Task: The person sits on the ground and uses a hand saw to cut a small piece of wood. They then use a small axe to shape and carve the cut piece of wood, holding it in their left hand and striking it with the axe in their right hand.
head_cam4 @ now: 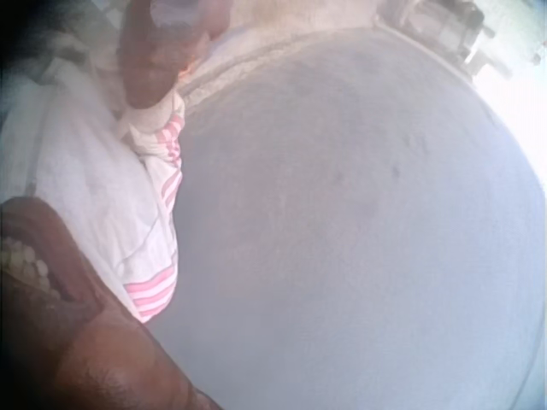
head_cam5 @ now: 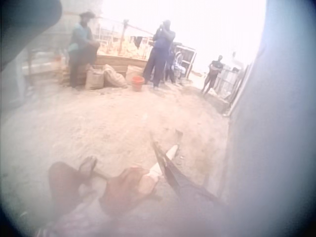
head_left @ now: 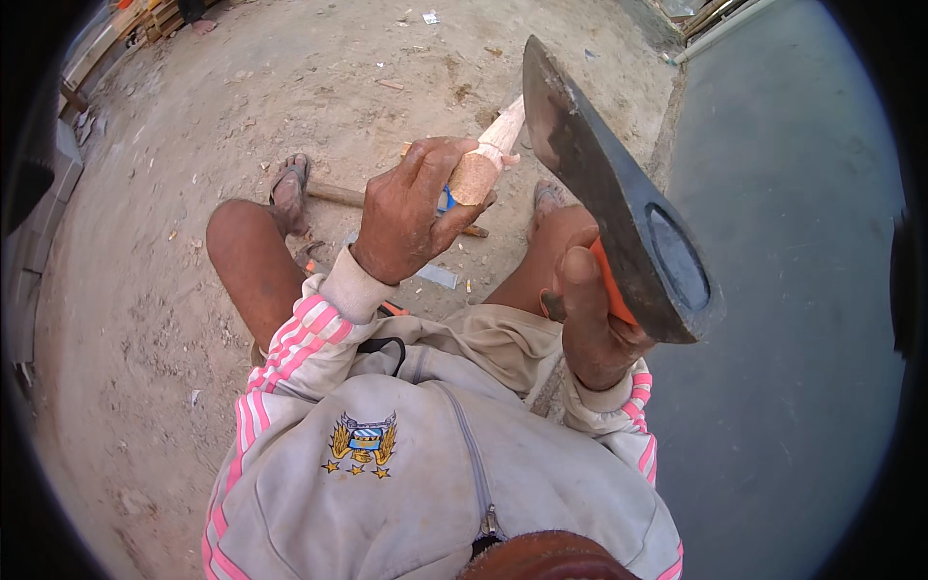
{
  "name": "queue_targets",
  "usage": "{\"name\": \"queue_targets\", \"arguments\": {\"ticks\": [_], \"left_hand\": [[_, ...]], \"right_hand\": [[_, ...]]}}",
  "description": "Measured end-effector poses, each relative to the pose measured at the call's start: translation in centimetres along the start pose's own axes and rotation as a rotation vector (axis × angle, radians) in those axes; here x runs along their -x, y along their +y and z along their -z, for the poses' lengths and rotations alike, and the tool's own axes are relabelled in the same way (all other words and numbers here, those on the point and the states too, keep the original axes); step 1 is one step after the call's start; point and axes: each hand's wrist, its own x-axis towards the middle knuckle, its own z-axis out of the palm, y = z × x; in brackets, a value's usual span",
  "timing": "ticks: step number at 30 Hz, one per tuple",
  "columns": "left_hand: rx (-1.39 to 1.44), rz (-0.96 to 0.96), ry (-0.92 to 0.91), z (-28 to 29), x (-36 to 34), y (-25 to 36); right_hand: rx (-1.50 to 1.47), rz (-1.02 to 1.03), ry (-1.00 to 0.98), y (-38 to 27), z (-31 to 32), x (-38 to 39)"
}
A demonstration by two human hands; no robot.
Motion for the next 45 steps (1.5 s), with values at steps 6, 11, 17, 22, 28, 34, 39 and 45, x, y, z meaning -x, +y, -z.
{"name": "queue_targets", "arguments": {"ticks": [6,11,17,22,28,34,39,45], "left_hand": [[-0.015,-0.025,0.047,-0.9,-0.2,-0.2],[-0.012,0.025,0.021,-0.8,-0.1,0.2],[-0.023,-0.038,0.058,-1.3,0.2,-0.3],[-0.004,0.05,0.014,-0.6,0.4,0.1],[-0.017,-0.062,0.045,-0.4,0.3,-0.2],[0.006,-0.027,0.022,-0.5,0.8,-0.9],[-0.01,-0.036,0.008,-0.2,0.9,-0.7],[0.004,-0.025,0.016,-0.4,0.6,-0.5]], "right_hand": [[-0.003,-0.204,0.025,-0.1,-1.0,0.3],[0.001,-0.148,0.028,-1.0,-0.5,0.1],[-0.078,-0.304,0.056,-0.6,-1.0,-0.1],[0.014,-0.152,-0.011,-1.2,-0.2,-0.2],[0.046,-0.189,-0.072,0.0,-0.6,-0.1],[0.063,-0.223,-0.177,0.3,-0.4,-1.0],[0.055,-0.096,-0.056,0.1,-0.7,-0.6],[0.068,-0.207,-0.145,0.3,-0.7,-0.9]]}}
